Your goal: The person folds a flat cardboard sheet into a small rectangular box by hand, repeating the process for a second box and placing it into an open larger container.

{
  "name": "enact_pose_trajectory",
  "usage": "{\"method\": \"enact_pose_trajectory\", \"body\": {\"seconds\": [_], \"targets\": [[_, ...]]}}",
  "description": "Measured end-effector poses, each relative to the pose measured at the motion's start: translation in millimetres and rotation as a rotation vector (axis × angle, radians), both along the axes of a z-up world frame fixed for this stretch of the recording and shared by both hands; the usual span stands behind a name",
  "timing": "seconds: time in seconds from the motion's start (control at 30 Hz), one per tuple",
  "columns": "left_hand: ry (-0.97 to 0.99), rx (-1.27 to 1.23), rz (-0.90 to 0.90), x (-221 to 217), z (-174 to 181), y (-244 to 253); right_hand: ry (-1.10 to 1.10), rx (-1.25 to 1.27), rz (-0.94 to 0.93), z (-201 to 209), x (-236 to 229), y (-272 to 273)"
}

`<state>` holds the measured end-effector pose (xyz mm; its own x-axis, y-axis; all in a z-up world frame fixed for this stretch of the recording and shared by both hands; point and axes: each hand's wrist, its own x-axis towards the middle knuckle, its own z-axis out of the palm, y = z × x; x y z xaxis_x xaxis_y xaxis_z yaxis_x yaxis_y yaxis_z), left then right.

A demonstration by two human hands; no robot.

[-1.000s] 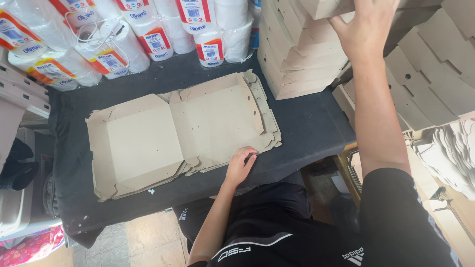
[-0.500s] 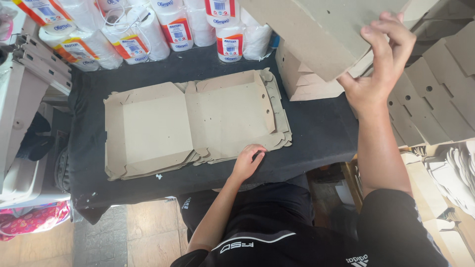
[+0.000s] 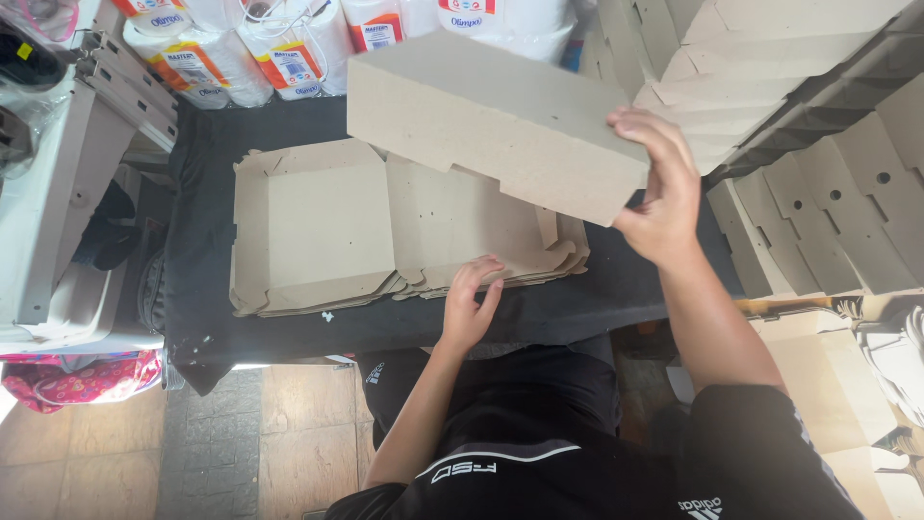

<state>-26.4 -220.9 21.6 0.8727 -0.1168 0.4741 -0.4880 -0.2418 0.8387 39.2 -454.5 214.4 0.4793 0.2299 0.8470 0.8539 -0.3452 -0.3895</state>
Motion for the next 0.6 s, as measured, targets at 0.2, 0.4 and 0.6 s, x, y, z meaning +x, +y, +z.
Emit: {"method": "enact_pose_trajectory", "body": {"seconds": [0.2,0.4,0.6], "targets": [[-0.147,-0.094,0.127,-6.7,12.7,7.2,0.364,0.048,0.036,-41.4,-10.2,27.1],[-0.23,-0.021,0.21,-1.6,9.5,5.7,0.64,0.123,-0.005,-85.2,-28.4,51.2],[-0.131,0.043,0.223,-3.1,27.1,10.6,0.841,0.189,-0.036,-120.4,-33.0,54.8]]}}
